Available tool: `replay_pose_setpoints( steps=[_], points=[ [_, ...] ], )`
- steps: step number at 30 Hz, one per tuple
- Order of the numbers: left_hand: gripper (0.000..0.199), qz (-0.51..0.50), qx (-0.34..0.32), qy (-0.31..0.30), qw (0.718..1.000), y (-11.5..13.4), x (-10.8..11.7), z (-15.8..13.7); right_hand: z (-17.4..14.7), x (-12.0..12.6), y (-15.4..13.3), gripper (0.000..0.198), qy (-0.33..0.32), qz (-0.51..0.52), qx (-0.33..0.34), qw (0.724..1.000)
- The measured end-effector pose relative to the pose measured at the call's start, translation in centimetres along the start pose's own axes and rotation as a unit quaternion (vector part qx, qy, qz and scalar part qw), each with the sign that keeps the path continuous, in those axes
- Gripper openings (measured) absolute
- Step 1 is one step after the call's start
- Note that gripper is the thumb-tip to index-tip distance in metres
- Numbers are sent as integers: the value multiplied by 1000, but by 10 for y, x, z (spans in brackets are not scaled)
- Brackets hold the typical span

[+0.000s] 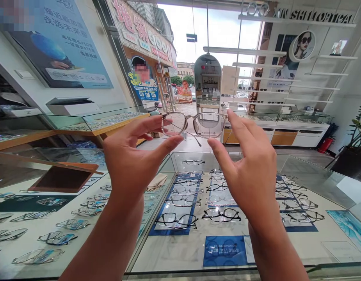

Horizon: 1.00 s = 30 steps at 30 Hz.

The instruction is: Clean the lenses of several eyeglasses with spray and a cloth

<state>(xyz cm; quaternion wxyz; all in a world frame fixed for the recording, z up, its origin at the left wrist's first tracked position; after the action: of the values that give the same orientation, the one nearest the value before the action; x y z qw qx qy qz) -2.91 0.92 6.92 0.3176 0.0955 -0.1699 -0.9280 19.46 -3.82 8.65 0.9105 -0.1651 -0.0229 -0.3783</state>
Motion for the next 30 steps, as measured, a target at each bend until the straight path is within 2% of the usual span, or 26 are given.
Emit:
replay_pose_setpoints(
  steps=[13,30],
  points=[
    [45,-17,17,-10,1000,1,0,1,0,2,-1,45,4,-13,5,1000],
    [43,22,29,-15,999,3,0,2,1,2,-2,46,-2,-42,18,999]
  ],
)
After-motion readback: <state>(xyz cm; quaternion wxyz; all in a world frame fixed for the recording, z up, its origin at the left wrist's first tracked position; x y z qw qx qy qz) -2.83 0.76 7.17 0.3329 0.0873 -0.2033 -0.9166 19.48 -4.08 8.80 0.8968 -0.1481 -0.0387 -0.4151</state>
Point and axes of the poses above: each hand's wrist, its own z-axis towards the middle knuckle, its own x-axis out of the back of the hand, y = z × x, the point moved 7 cm from there along z, towards the middle knuckle, and after that the axes turned 7 degrees about y, right-handed, at the moved point
